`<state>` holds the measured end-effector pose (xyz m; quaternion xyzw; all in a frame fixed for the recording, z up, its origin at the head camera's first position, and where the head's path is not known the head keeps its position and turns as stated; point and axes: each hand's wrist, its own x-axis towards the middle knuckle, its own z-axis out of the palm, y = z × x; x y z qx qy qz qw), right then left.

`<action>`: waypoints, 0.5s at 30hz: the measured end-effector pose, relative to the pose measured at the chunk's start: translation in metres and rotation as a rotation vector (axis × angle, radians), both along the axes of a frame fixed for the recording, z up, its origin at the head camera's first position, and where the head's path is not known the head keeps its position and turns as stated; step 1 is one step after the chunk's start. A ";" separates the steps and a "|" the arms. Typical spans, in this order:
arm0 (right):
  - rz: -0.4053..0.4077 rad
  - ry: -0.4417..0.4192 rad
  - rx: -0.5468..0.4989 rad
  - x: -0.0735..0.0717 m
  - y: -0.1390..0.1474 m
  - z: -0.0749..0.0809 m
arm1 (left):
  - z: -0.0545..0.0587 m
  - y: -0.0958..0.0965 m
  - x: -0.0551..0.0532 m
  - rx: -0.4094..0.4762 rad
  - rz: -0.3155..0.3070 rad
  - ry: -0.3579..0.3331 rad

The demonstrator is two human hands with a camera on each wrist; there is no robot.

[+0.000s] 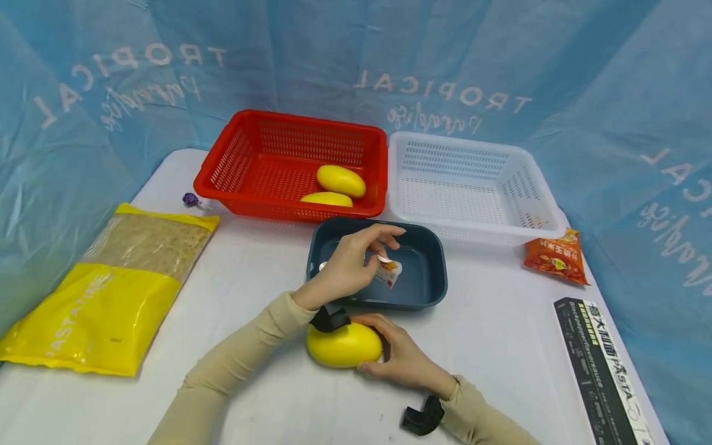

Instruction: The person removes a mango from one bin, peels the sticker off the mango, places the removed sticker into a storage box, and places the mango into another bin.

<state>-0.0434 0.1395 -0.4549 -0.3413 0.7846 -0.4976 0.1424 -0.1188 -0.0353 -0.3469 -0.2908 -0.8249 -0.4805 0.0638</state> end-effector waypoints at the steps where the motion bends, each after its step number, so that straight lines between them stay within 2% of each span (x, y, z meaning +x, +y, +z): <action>1: 0.000 0.000 0.001 0.000 0.000 0.000 | 0.000 0.000 0.000 -0.006 0.006 -0.010; 9: 0.000 -0.023 0.003 -0.001 0.000 -0.001 | -0.003 -0.002 -0.001 -0.054 0.074 -0.019; 15: 0.005 -0.028 0.002 -0.001 0.000 -0.003 | -0.006 -0.003 -0.003 -0.035 0.096 -0.052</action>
